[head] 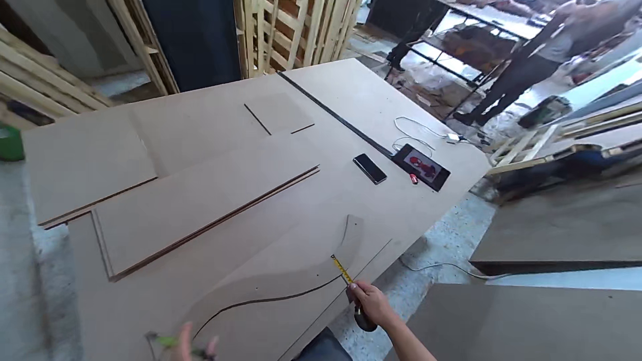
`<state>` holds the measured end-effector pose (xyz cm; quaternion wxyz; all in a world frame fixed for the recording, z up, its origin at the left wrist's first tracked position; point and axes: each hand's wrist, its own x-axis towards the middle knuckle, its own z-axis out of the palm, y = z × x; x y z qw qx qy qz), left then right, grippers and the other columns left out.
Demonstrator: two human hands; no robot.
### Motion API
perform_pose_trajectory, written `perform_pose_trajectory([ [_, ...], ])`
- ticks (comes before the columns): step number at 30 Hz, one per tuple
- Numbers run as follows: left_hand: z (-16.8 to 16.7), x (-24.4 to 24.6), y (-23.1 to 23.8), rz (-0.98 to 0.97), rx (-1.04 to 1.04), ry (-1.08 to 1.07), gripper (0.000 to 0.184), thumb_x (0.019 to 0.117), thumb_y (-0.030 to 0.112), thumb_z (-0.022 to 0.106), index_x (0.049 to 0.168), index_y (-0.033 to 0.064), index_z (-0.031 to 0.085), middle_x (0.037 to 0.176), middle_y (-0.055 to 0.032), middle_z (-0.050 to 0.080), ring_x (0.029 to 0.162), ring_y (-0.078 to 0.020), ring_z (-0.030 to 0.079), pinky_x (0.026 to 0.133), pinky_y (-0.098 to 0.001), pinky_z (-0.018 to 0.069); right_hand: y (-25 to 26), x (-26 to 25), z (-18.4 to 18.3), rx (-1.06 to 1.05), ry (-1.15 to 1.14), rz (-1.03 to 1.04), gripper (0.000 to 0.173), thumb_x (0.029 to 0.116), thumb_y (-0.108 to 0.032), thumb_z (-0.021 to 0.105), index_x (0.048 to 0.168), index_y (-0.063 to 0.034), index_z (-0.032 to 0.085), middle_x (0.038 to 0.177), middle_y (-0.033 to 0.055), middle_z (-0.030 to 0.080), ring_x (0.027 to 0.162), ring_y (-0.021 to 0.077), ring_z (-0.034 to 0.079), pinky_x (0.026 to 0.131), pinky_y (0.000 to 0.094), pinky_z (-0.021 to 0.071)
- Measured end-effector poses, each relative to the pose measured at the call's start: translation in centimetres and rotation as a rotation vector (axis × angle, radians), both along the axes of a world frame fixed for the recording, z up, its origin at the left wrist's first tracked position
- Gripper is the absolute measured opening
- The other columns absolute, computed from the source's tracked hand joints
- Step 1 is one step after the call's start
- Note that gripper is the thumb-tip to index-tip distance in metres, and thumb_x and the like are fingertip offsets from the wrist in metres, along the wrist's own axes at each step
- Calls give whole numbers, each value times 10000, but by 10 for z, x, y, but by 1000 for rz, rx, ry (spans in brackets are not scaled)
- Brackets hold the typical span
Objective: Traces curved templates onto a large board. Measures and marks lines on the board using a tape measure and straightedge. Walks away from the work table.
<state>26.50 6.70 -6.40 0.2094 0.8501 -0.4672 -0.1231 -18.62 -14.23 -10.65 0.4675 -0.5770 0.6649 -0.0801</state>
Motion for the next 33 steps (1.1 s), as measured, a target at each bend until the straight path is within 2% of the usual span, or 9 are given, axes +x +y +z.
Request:
perform_pose_trajectory([
  [2,3,-50,-58,-271,7,-23,627,956,483,661,1446,101,575,1494,-136,565,1326,-348,582,1069,-562,493,-9,-6,2,44,-20,26,385,1078,-457,440,1040,-206,730,809,-36,705,750,121,672,749,399,566],
  [5,8,-130,-146,-611,122,8,610,938,469,680,1447,146,585,1591,-117,460,1468,-306,435,1204,-510,360,-18,-14,7,120,-19,94,409,1083,-455,421,1084,-183,726,857,-9,723,788,143,693,784,421,580],
  [7,4,-172,-190,-747,313,-5,677,949,505,649,1510,152,512,1659,-126,343,1541,-311,305,1270,-525,213,-26,-19,7,149,-25,127,411,1083,-454,414,1090,-178,717,871,-8,728,807,143,702,802,420,582],
  [9,-6,-198,-211,-793,431,-50,709,967,537,594,1539,138,466,1687,-132,278,1560,-325,252,1279,-546,153,-30,-22,6,176,-44,148,403,1082,-451,413,1071,-183,714,857,-20,725,801,132,699,799,409,579],
  [12,-27,-208,-209,-761,328,-122,697,1007,563,516,1518,90,497,1652,-157,351,1536,-336,315,1273,-541,185,-34,-24,6,210,-71,164,399,1085,-445,406,1065,-184,707,832,-26,719,778,125,694,784,399,574],
  [15,-36,-206,-203,-738,242,-162,695,1011,576,504,1511,94,517,1626,-124,410,1527,-284,348,1279,-498,204,-36,-25,5,237,-108,190,372,1093,-407,393,1097,-177,686,836,-33,723,780,122,695,789,393,570],
  [21,-47,-204,-202,-673,92,-129,646,969,552,601,1454,126,594,1567,-69,507,1491,-247,417,1262,-473,269,-36,-31,4,269,-178,185,324,1089,-393,430,1131,-196,684,902,-71,754,838,85,708,828,371,569],
  [26,-45,-205,-203,-627,135,-104,645,960,568,606,1466,168,588,1578,-7,497,1509,-178,381,1274,-433,244,-34,-25,6,261,-155,126,317,1089,-377,436,1098,-190,691,859,-69,753,784,88,707,778,362,573],
  [33,-43,-204,-205,-610,173,-74,646,949,565,629,1466,178,588,1571,17,505,1506,-138,379,1280,-393,230,-34,-21,8,249,-127,100,322,1079,-403,449,1076,-201,699,845,-80,752,780,81,708,767,360,573],
])
